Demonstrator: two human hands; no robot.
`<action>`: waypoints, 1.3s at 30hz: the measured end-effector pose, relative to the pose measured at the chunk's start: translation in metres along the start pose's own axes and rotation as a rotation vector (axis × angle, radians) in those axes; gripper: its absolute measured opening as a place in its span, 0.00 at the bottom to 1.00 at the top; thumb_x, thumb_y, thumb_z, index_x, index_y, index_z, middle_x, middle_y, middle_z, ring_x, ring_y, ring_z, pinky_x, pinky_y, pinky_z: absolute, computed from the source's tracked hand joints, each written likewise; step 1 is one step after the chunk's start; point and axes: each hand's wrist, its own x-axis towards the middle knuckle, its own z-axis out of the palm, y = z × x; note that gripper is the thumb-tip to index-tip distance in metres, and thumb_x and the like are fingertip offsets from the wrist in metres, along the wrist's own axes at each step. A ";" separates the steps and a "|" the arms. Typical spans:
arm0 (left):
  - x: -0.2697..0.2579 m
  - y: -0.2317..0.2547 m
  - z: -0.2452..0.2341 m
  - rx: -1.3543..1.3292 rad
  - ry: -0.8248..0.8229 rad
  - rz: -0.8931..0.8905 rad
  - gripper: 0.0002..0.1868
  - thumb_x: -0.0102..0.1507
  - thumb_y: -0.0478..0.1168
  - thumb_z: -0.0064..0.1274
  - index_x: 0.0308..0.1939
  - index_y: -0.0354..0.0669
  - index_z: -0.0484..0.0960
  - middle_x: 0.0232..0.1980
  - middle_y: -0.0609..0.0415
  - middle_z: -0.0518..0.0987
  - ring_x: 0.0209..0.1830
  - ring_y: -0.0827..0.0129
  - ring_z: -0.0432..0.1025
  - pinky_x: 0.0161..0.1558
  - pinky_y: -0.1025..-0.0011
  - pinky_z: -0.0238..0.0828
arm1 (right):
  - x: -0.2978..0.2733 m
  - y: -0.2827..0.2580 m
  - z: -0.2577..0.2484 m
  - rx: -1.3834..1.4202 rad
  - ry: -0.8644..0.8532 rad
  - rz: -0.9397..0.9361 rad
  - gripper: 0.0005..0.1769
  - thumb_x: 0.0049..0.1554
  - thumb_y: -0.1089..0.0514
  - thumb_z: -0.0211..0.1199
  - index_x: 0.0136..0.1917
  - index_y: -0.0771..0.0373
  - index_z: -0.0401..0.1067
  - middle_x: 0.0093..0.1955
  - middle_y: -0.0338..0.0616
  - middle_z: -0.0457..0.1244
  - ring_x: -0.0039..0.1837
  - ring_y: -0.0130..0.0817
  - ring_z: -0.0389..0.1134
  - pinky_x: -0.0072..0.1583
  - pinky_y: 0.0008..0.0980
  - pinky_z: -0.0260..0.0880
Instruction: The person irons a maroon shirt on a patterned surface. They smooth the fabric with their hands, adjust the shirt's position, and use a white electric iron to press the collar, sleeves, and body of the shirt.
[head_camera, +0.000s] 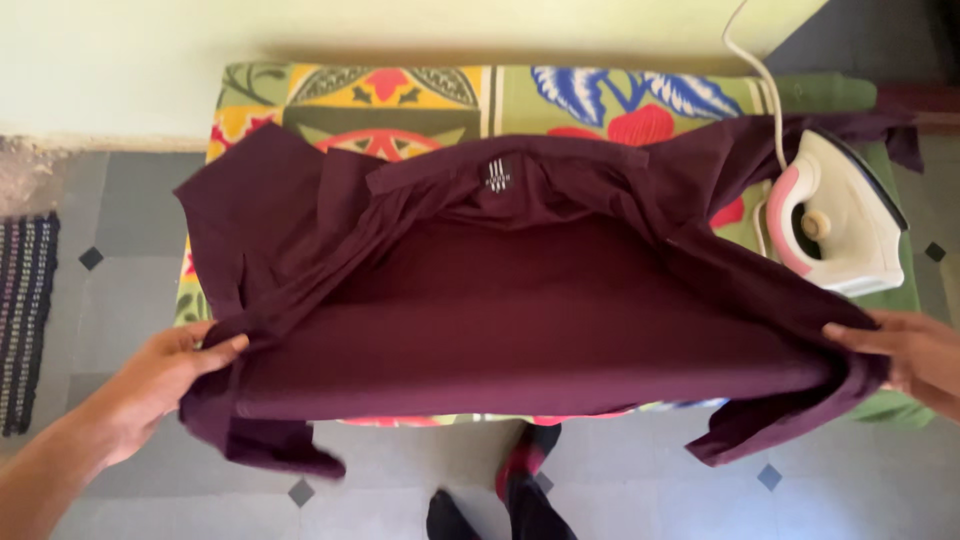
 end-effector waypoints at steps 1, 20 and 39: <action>0.000 0.013 0.002 -0.024 0.017 0.005 0.22 0.66 0.47 0.53 0.61 0.41 0.83 0.56 0.50 0.85 0.56 0.64 0.76 0.60 0.60 0.67 | -0.006 -0.012 -0.001 0.031 -0.024 -0.055 0.28 0.63 0.53 0.62 0.68 0.76 0.67 0.51 0.65 0.73 0.49 0.55 0.74 0.55 0.54 0.74; 0.012 0.098 0.146 0.585 0.481 1.010 0.22 0.55 0.35 0.53 0.54 0.43 0.80 0.57 0.46 0.79 0.61 0.47 0.72 0.63 0.53 0.67 | -0.093 -0.154 0.186 -0.717 0.710 -0.980 0.34 0.42 0.71 0.55 0.64 0.61 0.72 0.70 0.55 0.62 0.68 0.57 0.63 0.70 0.50 0.63; 0.070 0.183 0.227 0.791 0.053 0.594 0.16 0.65 0.47 0.51 0.50 0.41 0.78 0.52 0.44 0.80 0.54 0.50 0.74 0.53 0.57 0.75 | -0.029 -0.199 0.264 -0.701 -0.012 -0.629 0.19 0.54 0.52 0.63 0.58 0.59 0.72 0.55 0.50 0.68 0.60 0.49 0.70 0.62 0.44 0.71</action>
